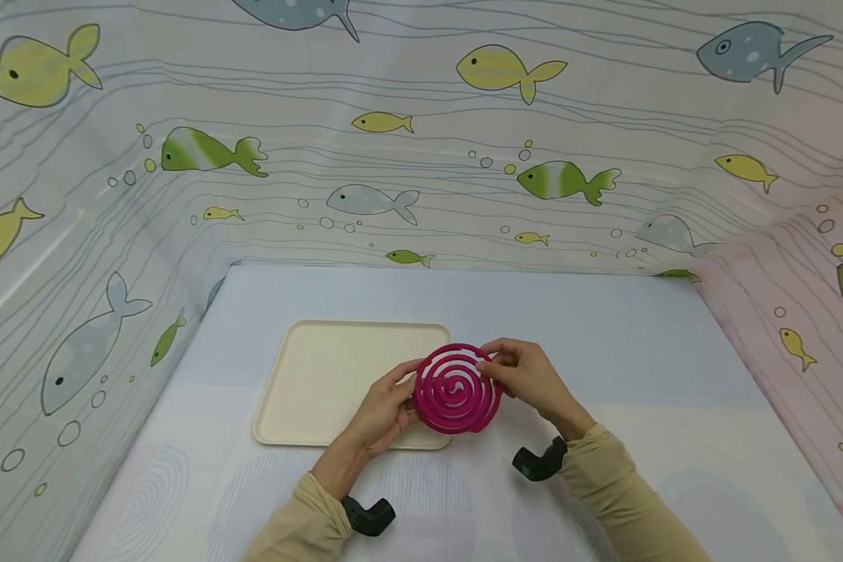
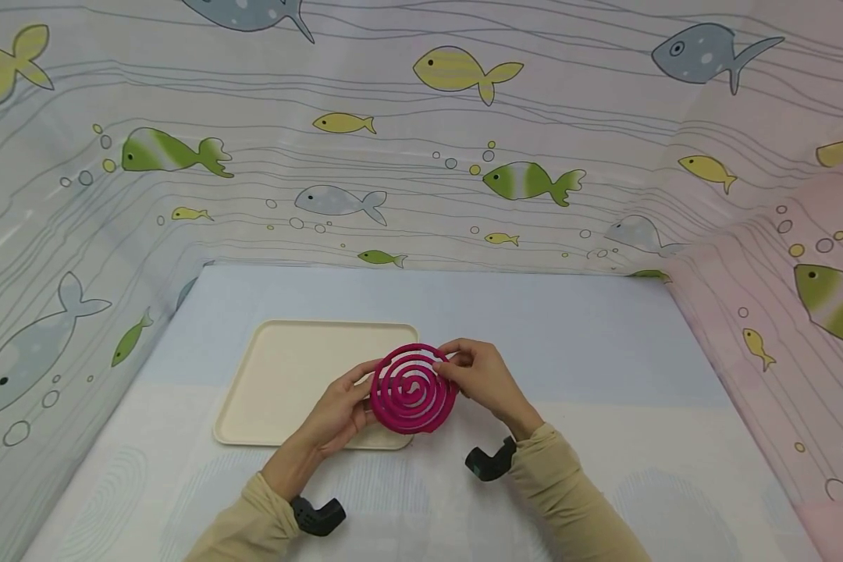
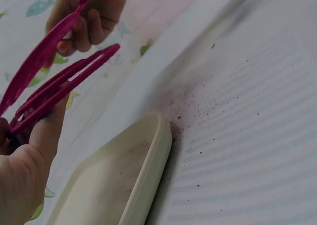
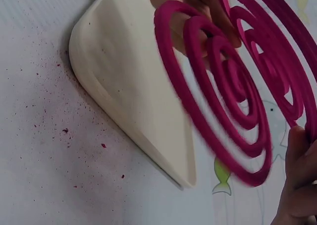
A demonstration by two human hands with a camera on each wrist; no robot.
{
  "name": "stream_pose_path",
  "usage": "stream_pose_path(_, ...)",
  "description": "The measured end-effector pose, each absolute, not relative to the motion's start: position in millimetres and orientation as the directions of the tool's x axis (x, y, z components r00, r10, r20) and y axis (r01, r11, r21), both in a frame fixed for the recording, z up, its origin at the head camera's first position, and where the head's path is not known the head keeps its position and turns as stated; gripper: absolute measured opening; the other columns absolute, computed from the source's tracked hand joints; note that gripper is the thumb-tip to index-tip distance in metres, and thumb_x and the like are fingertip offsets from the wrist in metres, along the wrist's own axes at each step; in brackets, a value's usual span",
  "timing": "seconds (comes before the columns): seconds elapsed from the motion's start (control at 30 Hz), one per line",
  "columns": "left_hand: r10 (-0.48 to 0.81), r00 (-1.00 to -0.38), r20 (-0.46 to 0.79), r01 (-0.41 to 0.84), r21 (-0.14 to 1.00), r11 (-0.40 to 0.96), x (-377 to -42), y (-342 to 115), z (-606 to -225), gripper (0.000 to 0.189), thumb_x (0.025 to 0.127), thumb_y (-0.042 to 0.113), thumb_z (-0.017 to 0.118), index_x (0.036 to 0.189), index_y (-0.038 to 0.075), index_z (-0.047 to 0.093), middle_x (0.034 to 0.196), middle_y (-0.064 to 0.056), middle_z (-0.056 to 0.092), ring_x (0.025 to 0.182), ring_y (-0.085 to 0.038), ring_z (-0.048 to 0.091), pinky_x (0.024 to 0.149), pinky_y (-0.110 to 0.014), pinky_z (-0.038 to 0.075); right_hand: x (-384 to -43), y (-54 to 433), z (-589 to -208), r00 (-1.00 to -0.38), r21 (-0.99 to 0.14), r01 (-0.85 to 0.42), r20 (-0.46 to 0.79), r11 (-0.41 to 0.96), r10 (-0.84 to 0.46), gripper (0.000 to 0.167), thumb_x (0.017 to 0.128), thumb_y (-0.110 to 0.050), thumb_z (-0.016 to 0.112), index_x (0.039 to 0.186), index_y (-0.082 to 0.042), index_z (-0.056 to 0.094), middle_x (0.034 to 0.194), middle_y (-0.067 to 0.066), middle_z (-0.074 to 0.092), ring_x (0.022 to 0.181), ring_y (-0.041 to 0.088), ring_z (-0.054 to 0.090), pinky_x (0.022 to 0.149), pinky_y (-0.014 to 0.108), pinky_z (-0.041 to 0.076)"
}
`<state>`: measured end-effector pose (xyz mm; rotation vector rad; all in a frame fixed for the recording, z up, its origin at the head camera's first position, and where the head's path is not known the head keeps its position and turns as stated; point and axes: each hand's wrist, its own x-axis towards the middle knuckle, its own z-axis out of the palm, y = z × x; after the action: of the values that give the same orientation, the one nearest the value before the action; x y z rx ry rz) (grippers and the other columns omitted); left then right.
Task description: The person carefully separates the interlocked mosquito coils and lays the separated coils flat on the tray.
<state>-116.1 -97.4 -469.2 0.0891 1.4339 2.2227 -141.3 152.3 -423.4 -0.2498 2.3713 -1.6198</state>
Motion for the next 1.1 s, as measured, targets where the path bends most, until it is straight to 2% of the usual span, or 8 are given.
stream_pose_path(0.3, 0.415, -0.881, -0.228, -0.388, 0.851, -0.355, -117.8, -101.2, -465.0, 0.042, 0.108, 0.016, 0.033, 0.148, 0.003, 0.034, 0.11, 0.002, 0.069, 0.091, -0.009, 0.069, 0.078, -0.028, 0.059, -144.1, 153.6, -424.8, -0.952, -0.944, 0.013, -0.113, 0.331, -0.286, 0.033, 0.093, -0.02, 0.067, 0.12, -0.001, 0.063, 0.075, 0.003, 0.064, 0.057, 0.01, 0.049, 0.052, 0.026, 0.045)
stream_pose_path(0.47, 0.347, -0.899, -0.268, -0.376, 0.879, -0.294, -121.0, -110.7, -459.1, 0.041, 0.107, 0.016, 0.038, 0.145, 0.001, 0.037, 0.106, 0.001, 0.067, 0.091, -0.008, 0.066, 0.079, -0.027, 0.059, -145.6, 159.2, -428.9, -0.962, -0.961, 0.044, -0.115, 0.272, -0.248, 0.037, 0.094, -0.022, 0.067, 0.123, -0.001, 0.061, 0.086, 0.007, 0.069, 0.062, 0.011, 0.054, 0.056, 0.025, 0.049)
stream_pose_path(0.6, 0.252, -0.924, -0.288, -0.344, 0.914, -0.215, -124.3, -129.1, -452.4, 0.039, 0.105, 0.014, 0.044, 0.142, 0.0, 0.041, 0.103, 0.001, 0.066, 0.09, -0.009, 0.065, 0.078, -0.026, 0.058, -146.1, 165.4, -432.9, -0.97, -0.971, 0.111, -0.153, 0.214, -0.19, 0.041, 0.094, -0.026, 0.067, 0.126, -0.001, 0.058, 0.09, 0.004, 0.071, 0.068, 0.013, 0.059, 0.06, 0.023, 0.052)
stream_pose_path(0.73, 0.112, -0.95, -0.292, -0.302, 0.948, -0.094, -129.1, -154.5, -446.7, 0.037, 0.103, 0.012, 0.047, 0.139, 0.002, 0.047, 0.097, 0.001, 0.065, 0.089, -0.009, 0.064, 0.074, -0.024, 0.058, -146.7, 170.9, -438.0, -0.968, -0.97, 0.19, -0.211, 0.153, -0.134, 0.045, 0.093, -0.028, 0.067, 0.128, -0.001, 0.056, 0.09, 0.0, 0.072, 0.072, 0.013, 0.061, 0.061, 0.022, 0.053)
stream_pose_path(0.87, -0.037, -0.964, -0.265, -0.267, 0.958, 0.101, -135.7, -183.4, -442.7, 0.037, 0.103, 0.013, 0.049, 0.138, 0.001, 0.05, 0.094, -0.001, 0.062, 0.083, -0.006, 0.064, 0.07, -0.021, 0.057, -148.7, 166.2, -442.6, -0.959, -0.958, 0.246, -0.262, 0.146, -0.106, 0.047, 0.092, -0.028, 0.069, 0.127, 0.0, 0.054, 0.091, 0.001, 0.073, 0.07, 0.012, 0.063, 0.061, 0.022, 0.055)
stream_pose_path(0.97, -0.117, -0.967, -0.227, -0.25, 0.934, 0.253, -139.2, -202.6, -442.3, 0.039, 0.102, 0.013, 0.049, 0.138, 0.0, 0.049, 0.094, -0.005, 0.063, 0.079, -0.005, 0.062, 0.067, -0.02, 0.057, -150.5, 155.7, -448.0, -0.953, -0.946, 0.273, -0.29, 0.176, -0.081, 0.043, 0.092, -0.024, 0.069, 0.126, -0.001, 0.056, 0.096, 0.008, 0.074, 0.069, 0.013, 0.065, 0.061, 0.024, 0.056)
stream_pose_path(1.1, -0.188, -0.966, -0.179, -0.245, 0.869, 0.43, -140.2, -219.9, -443.8, 0.04, 0.101, 0.013, 0.05, 0.139, 0.0, 0.047, 0.097, -0.013, 0.063, 0.074, -0.008, 0.059, 0.064, -0.019, 0.056, -151.8, 137.7, -456.9, -0.945, -0.929, 0.305, -0.322, 0.207, -0.053, 0.036, 0.09, -0.019, 0.071, 0.121, -0.003, 0.06, 0.095, 0.011, 0.074, 0.067, 0.013, 0.065, 0.061, 0.028, 0.057)
